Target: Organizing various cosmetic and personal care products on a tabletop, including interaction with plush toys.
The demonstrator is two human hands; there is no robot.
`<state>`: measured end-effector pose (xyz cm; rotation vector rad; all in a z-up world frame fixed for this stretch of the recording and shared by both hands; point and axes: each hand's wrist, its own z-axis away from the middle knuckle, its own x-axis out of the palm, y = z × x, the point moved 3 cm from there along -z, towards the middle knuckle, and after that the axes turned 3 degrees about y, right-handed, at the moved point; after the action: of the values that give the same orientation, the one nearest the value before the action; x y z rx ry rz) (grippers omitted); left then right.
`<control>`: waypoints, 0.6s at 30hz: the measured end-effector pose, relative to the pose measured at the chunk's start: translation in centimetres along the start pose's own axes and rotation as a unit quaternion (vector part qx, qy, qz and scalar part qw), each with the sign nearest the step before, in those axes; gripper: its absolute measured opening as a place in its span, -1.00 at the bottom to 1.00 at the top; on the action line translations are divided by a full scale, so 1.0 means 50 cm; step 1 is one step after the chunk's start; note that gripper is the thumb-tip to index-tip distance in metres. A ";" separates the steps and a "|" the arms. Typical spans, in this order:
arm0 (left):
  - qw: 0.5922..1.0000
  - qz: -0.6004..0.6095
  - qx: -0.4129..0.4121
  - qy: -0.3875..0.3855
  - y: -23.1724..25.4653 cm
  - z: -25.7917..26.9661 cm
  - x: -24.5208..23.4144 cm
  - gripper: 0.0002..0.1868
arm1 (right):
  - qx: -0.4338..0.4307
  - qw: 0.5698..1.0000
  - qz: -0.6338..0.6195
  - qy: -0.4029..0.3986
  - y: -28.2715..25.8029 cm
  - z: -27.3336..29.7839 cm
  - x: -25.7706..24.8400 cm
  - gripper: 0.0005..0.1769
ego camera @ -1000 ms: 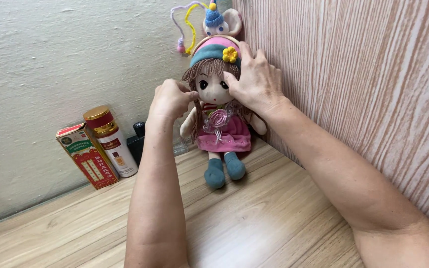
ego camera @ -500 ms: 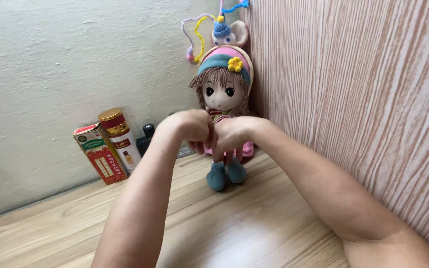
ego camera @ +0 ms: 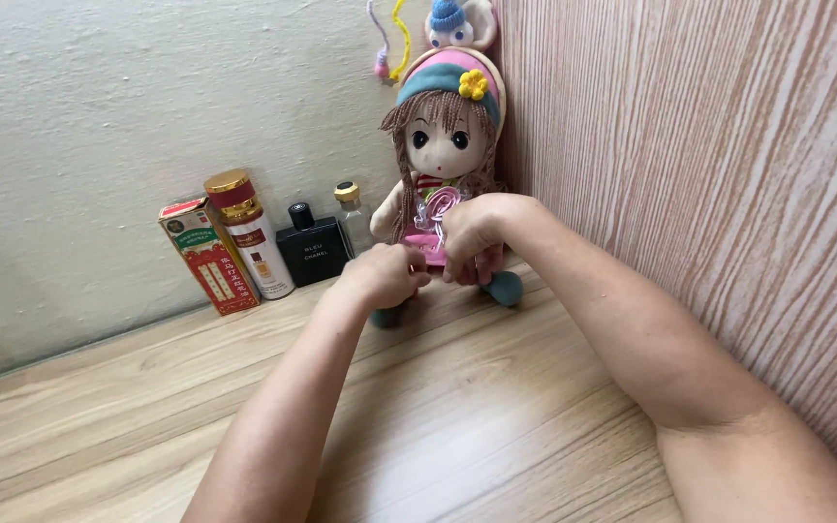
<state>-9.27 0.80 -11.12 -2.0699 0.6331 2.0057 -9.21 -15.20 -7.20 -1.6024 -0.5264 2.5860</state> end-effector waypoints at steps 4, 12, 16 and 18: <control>0.998 -0.009 -0.027 0.053 0.005 0.056 -0.032 -0.75 | -0.022 1.000 0.004 -0.003 -0.030 0.028 -0.005 -0.57; 0.992 -0.103 0.017 0.073 -0.025 0.297 -0.118 -0.86 | -0.272 0.927 -0.028 0.256 -0.176 0.184 -0.065 -0.64; 0.986 -0.089 0.010 0.142 -0.106 0.442 -0.146 -0.78 | -0.255 0.937 0.014 0.239 -0.408 0.246 0.015 -0.66; 0.971 -0.107 0.017 0.211 -0.156 0.507 -0.168 -0.74 | -0.266 0.934 0.069 0.227 -0.532 0.273 0.070 -0.65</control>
<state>-28.78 19.88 -5.73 -2.4445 0.4765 1.4401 -26.32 7.06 3.65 -2.3835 -1.1686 2.1339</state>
